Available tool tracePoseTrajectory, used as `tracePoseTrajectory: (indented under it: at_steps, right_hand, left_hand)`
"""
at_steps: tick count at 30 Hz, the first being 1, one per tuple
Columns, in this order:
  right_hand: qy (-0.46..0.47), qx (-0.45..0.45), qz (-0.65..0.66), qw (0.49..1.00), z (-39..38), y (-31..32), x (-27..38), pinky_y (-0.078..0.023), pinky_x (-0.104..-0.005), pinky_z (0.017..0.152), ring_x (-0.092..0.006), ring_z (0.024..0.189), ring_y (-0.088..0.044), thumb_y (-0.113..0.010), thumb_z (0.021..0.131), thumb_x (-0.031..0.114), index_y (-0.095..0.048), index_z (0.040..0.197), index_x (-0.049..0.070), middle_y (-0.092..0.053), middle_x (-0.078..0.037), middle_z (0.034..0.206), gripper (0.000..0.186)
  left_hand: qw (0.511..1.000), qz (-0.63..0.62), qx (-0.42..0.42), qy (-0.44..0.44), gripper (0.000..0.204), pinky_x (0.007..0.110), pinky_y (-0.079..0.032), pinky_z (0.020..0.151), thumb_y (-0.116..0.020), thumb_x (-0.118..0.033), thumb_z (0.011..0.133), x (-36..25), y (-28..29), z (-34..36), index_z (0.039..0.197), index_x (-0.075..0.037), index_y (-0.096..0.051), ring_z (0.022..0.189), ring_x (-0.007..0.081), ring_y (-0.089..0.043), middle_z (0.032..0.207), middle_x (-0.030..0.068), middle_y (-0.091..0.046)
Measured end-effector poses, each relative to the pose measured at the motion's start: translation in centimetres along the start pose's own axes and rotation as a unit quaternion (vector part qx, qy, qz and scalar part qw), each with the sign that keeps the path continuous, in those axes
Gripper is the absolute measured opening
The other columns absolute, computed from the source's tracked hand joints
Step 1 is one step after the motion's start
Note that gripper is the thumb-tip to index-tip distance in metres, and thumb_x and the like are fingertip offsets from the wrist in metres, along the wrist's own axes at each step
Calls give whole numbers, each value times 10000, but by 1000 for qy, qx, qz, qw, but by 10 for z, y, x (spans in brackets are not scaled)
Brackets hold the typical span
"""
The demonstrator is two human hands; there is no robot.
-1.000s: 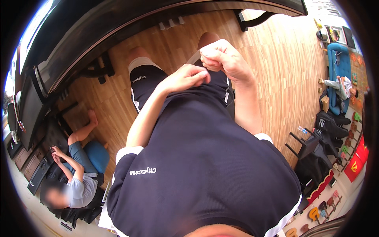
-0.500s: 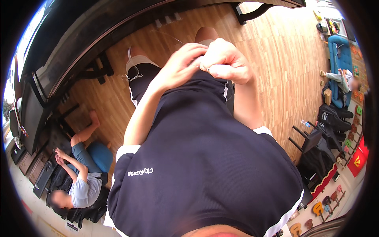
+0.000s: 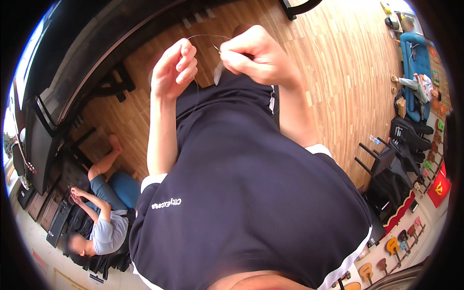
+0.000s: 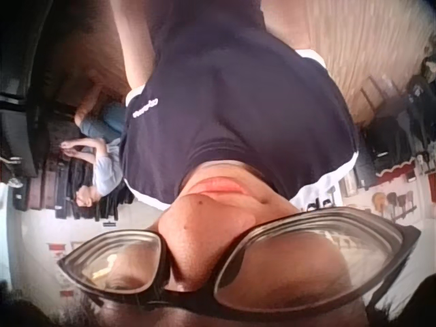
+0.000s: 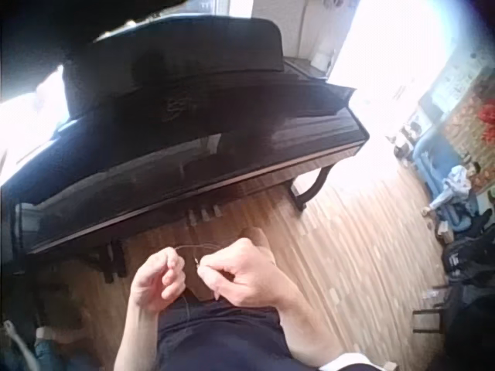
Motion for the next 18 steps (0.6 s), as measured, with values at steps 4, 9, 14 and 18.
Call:
tracePoseTrajectory:
  at_steps: [4, 9, 14, 18]
  right_hand:
    - [34, -103, -244, 964, 14, 1, -9, -447, -379, 522, -338, 582, -577, -621, 861, 99, -605, 710, 16, -601, -148, 637, 173]
    - [24, -250, -232, 940, 7, 13, -23, -486, -353, 542, -302, 605, -628, -598, 903, 115, -650, 761, 10, -637, -131, 668, 184]
    - [35, -296, -191, 935, 3, 15, -25, -546, -296, 637, -224, 718, -706, -571, 955, 134, -711, 927, -15, -720, -134, 809, 206]
    - [-47, -241, -14, 969, 6, -4, -39, -564, -272, 686, -178, 774, -717, -555, 978, 143, -718, 1014, -32, -741, -151, 919, 242]
  left_hand:
    - [979, 192, -66, -23, 203, 196, -392, 607, -475, -188, 1035, -12, -8, -6, 1058, -25, -594, 719, 94, -525, 837, -8, -547]
    - [937, 329, -114, -8, 192, 223, -423, 676, -561, -138, 998, -14, -15, -11, 1064, 20, -646, 750, 81, -531, 804, 5, -592]
    - [919, 368, -141, -7, 206, 233, -499, 724, -577, -112, 990, -9, -23, -19, 1084, 46, -670, 764, 96, -605, 836, 39, -659]
    - [874, 444, -185, -65, 181, 232, -516, 691, -581, -47, 974, -15, -26, -21, 1089, 56, -677, 729, 97, -619, 807, 51, -673]
Point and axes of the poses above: each hand's wrist, its own z-axis towards the middle knuckle, its own y-axis out of the back of the hand, x = y × z, the point moved 10 cm from there along z, towards the middle knuckle
